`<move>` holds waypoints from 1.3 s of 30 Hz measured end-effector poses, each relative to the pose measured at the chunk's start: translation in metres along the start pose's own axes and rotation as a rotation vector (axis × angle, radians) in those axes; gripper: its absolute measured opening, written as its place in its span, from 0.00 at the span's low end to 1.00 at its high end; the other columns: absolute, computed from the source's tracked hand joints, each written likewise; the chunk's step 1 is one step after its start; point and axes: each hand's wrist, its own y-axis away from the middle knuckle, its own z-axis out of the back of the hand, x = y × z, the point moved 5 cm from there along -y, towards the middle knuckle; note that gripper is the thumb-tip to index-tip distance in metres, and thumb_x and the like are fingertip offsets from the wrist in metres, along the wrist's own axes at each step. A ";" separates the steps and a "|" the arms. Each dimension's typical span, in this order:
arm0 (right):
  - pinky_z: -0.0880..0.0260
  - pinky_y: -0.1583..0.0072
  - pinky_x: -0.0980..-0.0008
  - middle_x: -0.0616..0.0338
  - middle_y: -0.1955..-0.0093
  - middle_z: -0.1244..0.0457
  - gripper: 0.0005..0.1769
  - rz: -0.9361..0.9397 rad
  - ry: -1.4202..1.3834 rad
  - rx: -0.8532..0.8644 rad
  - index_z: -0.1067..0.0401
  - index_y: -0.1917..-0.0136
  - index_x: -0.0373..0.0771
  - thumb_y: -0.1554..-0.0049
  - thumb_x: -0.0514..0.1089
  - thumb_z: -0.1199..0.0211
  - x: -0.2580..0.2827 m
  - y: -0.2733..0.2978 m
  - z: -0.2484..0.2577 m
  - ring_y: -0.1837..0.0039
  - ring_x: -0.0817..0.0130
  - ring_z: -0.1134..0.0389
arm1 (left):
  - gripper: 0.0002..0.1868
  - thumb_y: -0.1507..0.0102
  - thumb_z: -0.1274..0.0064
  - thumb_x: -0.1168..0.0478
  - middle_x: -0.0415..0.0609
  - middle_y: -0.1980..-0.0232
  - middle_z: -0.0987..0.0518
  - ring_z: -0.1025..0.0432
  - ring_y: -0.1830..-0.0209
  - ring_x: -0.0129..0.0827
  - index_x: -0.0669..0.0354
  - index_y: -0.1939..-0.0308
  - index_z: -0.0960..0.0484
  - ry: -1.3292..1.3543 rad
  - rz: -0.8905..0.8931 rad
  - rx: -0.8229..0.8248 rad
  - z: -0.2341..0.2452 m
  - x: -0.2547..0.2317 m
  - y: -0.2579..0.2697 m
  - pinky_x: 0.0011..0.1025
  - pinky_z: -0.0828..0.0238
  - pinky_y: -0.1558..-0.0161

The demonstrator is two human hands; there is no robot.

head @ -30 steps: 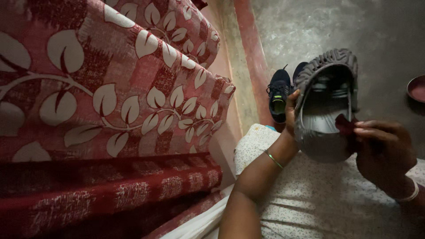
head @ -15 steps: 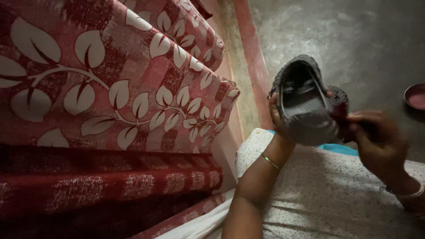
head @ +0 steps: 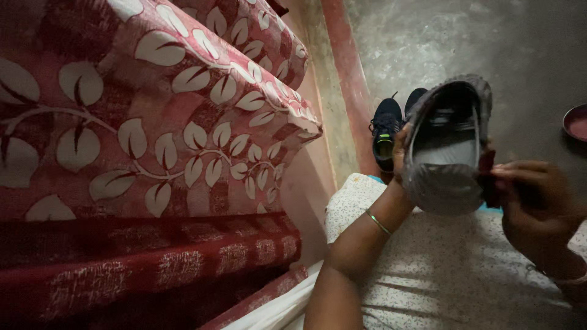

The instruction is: The person sits on the floor and wipes a gray clog-style shoe with a dark cloth, then switches to a dark sneaker with a pink sole and continues wiping the upper and sole. The person handles the shoes one at a time, rotating them to reach different surfaces.

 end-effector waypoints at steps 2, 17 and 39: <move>0.24 0.38 0.70 0.48 0.40 0.37 0.06 0.024 -0.011 -0.011 0.31 0.41 0.31 0.32 0.28 0.41 -0.005 0.002 0.002 0.39 0.63 0.29 | 0.26 0.20 0.57 0.48 0.63 0.30 0.26 0.32 0.28 0.54 0.68 0.30 0.26 0.037 0.017 -0.011 0.002 0.003 -0.001 0.51 0.39 0.25; 0.23 0.49 0.70 0.50 0.50 0.33 0.09 -0.195 -0.163 -0.034 0.33 0.36 0.33 0.28 0.33 0.48 -0.004 -0.024 0.007 0.50 0.68 0.28 | 0.27 0.23 0.59 0.50 0.64 0.30 0.26 0.30 0.30 0.53 0.70 0.30 0.27 -0.063 -0.061 -0.007 -0.026 -0.008 0.007 0.50 0.37 0.24; 0.22 0.49 0.70 0.48 0.49 0.32 0.07 -0.234 -0.096 0.035 0.31 0.39 0.32 0.29 0.32 0.45 -0.006 -0.029 -0.001 0.51 0.68 0.27 | 0.28 0.23 0.54 0.47 0.62 0.31 0.23 0.28 0.32 0.52 0.68 0.31 0.24 -0.047 0.047 -0.034 -0.022 -0.002 0.010 0.50 0.35 0.28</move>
